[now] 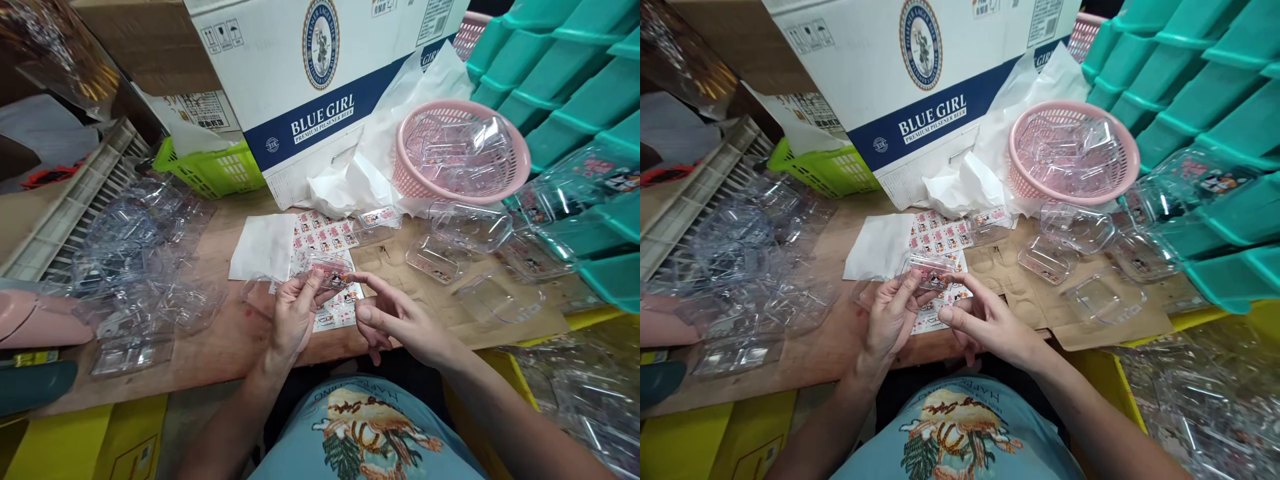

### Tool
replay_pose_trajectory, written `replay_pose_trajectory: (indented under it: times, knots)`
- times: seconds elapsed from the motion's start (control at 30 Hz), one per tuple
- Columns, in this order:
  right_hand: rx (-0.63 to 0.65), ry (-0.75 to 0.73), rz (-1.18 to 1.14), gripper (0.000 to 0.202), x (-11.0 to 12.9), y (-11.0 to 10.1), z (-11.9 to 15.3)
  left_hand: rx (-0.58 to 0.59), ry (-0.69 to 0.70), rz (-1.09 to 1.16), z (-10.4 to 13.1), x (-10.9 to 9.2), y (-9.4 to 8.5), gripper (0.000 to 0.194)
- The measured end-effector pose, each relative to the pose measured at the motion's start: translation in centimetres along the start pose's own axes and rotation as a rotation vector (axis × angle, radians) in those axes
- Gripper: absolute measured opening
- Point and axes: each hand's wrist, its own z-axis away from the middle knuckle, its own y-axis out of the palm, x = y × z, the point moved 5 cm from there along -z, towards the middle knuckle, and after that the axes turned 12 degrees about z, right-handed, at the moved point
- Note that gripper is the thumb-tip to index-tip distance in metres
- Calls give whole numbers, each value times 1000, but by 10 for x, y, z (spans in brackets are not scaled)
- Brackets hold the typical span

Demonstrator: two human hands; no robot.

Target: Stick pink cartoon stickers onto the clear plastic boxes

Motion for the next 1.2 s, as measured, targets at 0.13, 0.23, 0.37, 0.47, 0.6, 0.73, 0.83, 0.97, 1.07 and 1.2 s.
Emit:
replay_pose_trajectory:
  times: [0.13, 0.23, 0.37, 0.47, 0.6, 0.73, 0.83, 0.97, 1.07, 1.2]
  knots:
    - [-500, -177, 759, 74, 6, -7, 5, -105, 112, -22, -1, 0, -4, 17]
    - [-689, -360, 1257, 74, 12, 5, 8, -125, 117, 15, 0, 1, -1, 17]
    - [-691, -445, 1332, 76, 15, 3, 2, -97, 55, 41, 6, 0, 8, 13]
    - [-666, -486, 1018, 83, 22, -12, 2, -25, 7, -27, 10, 0, 11, 13]
    - [-663, -522, 769, 72, 31, -30, 29, 216, 2, -345, 6, 7, 27, 28]
    - [-989, -373, 557, 71, 25, -84, 113, 518, 411, -861, -18, 17, 84, 17]
    - [-931, -241, 670, 63, 9, -110, 163, 956, 628, -1075, -31, 53, 142, 24]
    - [-634, -52, 1152, 65, -25, -105, 164, 1236, 723, -1504, -42, 105, 170, 36]
    - [-590, 4, 1212, 63, -37, -98, 158, 1164, 833, -1816, -56, 122, 166, 40]
    - [-837, -49, 1089, 64, -18, -69, 235, 1175, 862, -1783, -71, 128, 159, 48]
